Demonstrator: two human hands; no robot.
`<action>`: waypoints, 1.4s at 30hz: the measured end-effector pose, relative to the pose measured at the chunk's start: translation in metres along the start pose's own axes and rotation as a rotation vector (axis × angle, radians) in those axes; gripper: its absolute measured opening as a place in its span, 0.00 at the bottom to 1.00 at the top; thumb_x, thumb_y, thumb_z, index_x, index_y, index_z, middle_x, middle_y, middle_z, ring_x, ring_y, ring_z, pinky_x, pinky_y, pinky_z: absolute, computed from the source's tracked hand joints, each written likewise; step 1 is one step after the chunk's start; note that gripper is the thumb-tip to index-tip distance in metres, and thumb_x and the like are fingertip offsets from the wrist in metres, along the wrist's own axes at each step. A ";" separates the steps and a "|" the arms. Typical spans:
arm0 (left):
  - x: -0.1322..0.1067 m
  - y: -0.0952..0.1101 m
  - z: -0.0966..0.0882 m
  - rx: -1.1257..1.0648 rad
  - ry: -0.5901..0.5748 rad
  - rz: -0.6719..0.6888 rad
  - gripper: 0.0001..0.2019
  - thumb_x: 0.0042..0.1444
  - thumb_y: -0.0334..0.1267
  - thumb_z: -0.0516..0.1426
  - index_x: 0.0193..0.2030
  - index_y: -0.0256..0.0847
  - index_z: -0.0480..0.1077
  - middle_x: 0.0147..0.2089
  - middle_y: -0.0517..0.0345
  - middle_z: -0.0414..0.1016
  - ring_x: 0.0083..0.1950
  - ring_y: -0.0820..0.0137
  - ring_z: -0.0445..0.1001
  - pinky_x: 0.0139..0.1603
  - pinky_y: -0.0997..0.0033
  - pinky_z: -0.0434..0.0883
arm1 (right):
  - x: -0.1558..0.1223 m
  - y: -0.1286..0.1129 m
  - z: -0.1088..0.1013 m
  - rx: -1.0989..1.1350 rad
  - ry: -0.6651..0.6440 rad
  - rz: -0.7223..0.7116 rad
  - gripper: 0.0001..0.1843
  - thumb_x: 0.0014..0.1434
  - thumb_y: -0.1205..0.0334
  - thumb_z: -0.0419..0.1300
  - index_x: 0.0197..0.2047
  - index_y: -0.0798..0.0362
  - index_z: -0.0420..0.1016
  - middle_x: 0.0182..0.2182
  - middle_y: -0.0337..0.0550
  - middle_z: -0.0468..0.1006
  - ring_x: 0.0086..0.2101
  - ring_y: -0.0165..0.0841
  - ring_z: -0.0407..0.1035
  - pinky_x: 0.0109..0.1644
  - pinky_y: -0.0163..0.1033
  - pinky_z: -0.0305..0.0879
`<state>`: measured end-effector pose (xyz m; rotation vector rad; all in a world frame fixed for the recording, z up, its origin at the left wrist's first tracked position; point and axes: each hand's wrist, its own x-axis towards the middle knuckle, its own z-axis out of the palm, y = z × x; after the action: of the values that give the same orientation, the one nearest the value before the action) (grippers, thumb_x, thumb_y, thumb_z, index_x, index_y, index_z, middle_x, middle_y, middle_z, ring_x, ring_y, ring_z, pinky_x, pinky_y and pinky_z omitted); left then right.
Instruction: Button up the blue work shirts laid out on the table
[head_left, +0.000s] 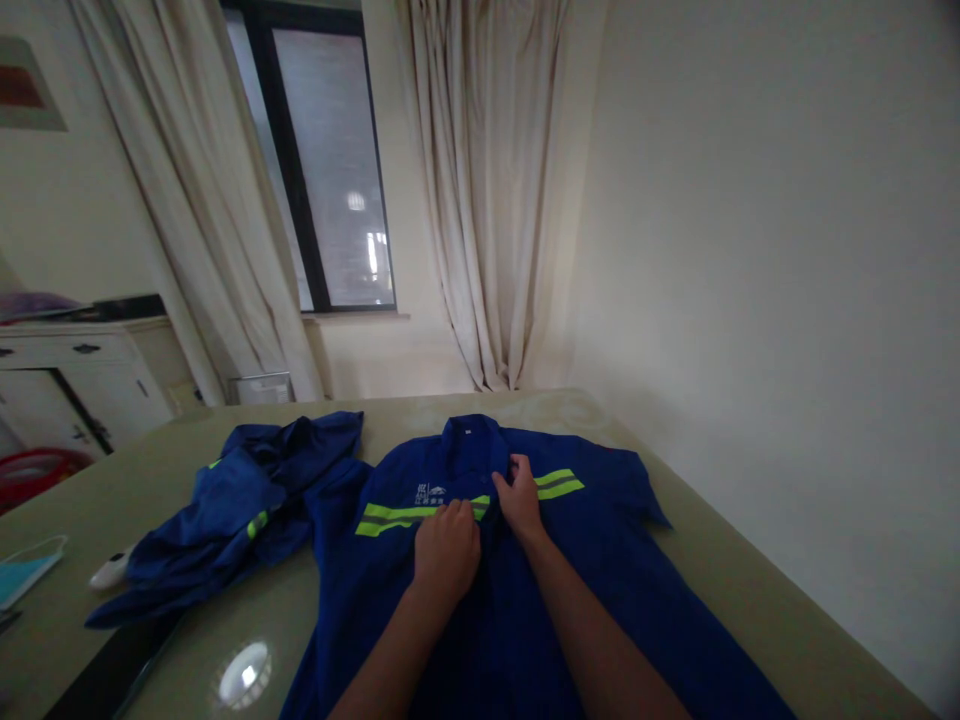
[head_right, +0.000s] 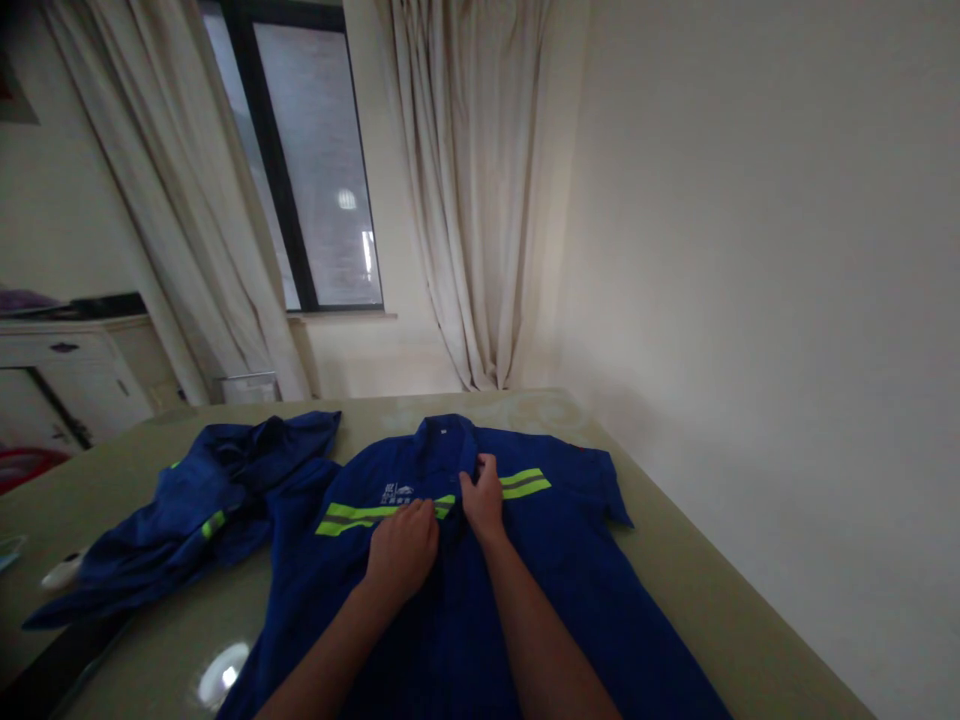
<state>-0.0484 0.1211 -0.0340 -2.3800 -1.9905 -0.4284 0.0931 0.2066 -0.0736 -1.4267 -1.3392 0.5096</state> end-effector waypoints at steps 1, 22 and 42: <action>0.011 0.001 0.002 0.006 -0.012 -0.052 0.14 0.67 0.31 0.45 0.47 0.40 0.72 0.43 0.47 0.79 0.47 0.59 0.79 0.47 0.62 0.72 | 0.000 0.002 0.000 0.042 0.017 0.005 0.18 0.58 0.60 0.56 0.52 0.52 0.63 0.41 0.47 0.81 0.43 0.41 0.77 0.49 0.44 0.71; 0.093 -0.019 0.044 -0.266 0.017 -0.005 0.10 0.68 0.36 0.49 0.45 0.42 0.71 0.48 0.52 0.75 0.47 0.63 0.77 0.45 0.65 0.71 | -0.002 -0.004 0.000 0.169 0.073 0.015 0.15 0.64 0.50 0.51 0.49 0.49 0.66 0.31 0.40 0.75 0.33 0.39 0.71 0.41 0.43 0.67; 0.080 -0.023 0.048 -0.614 0.281 0.000 0.12 0.63 0.30 0.55 0.47 0.41 0.79 0.46 0.54 0.84 0.46 0.66 0.82 0.50 0.68 0.74 | 0.001 -0.002 0.005 0.396 -0.059 -0.049 0.09 0.53 0.57 0.65 0.36 0.51 0.74 0.33 0.41 0.79 0.36 0.38 0.76 0.41 0.40 0.72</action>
<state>-0.0487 0.2112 -0.0666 -2.4117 -1.9235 -1.4667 0.0882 0.2090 -0.0737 -1.0582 -1.2344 0.7434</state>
